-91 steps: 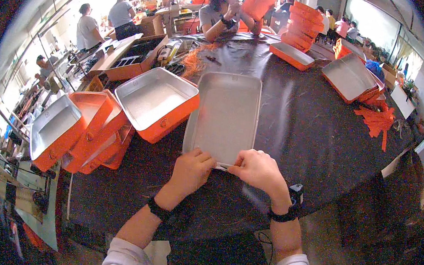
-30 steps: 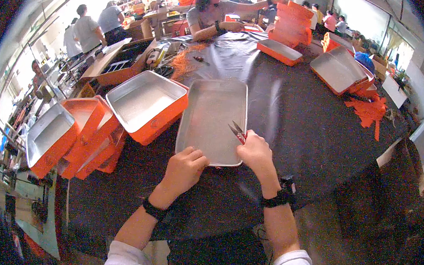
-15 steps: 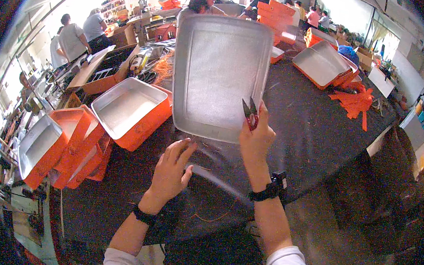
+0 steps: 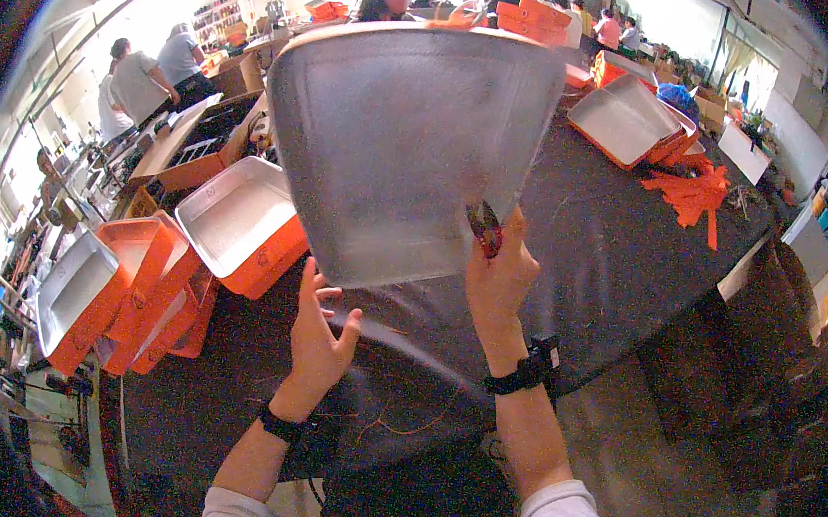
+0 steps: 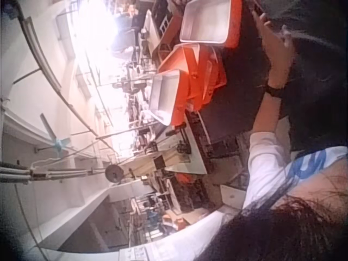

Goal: Trim and inspect orange assembled containers or components using small snips/clippers.

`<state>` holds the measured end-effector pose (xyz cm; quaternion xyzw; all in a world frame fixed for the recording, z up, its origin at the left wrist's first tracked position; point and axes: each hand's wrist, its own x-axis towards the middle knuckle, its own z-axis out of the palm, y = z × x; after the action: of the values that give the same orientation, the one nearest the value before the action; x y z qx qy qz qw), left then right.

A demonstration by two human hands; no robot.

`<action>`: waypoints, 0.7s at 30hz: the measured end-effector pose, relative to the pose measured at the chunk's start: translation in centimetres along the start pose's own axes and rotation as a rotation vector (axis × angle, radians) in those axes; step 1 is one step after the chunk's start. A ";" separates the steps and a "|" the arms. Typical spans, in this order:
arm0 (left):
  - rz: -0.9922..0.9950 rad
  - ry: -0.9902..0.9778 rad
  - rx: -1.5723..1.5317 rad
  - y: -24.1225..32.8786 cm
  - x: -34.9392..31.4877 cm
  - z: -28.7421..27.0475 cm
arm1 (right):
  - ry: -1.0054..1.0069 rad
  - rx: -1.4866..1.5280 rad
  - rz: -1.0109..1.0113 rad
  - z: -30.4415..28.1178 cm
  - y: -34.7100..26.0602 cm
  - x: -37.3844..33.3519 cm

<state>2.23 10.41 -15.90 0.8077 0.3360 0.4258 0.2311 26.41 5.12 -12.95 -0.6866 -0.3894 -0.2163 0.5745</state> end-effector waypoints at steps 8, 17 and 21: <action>-0.064 -0.003 -0.123 0.2 -0.1 -0.4 | -0.059 -0.024 -0.228 0.2 -0.4 0.1; -0.034 0.079 -0.052 -0.2 -0.1 0.0 | -0.093 0.021 -0.233 0.0 -0.8 0.3; -0.026 0.110 -0.081 -0.4 -0.2 -0.1 | -0.186 -0.028 -0.201 0.1 -0.6 0.4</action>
<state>1.92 10.55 -16.23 0.7686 0.3411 0.4799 0.2503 26.12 5.33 -12.32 -0.6690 -0.5051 -0.2135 0.5018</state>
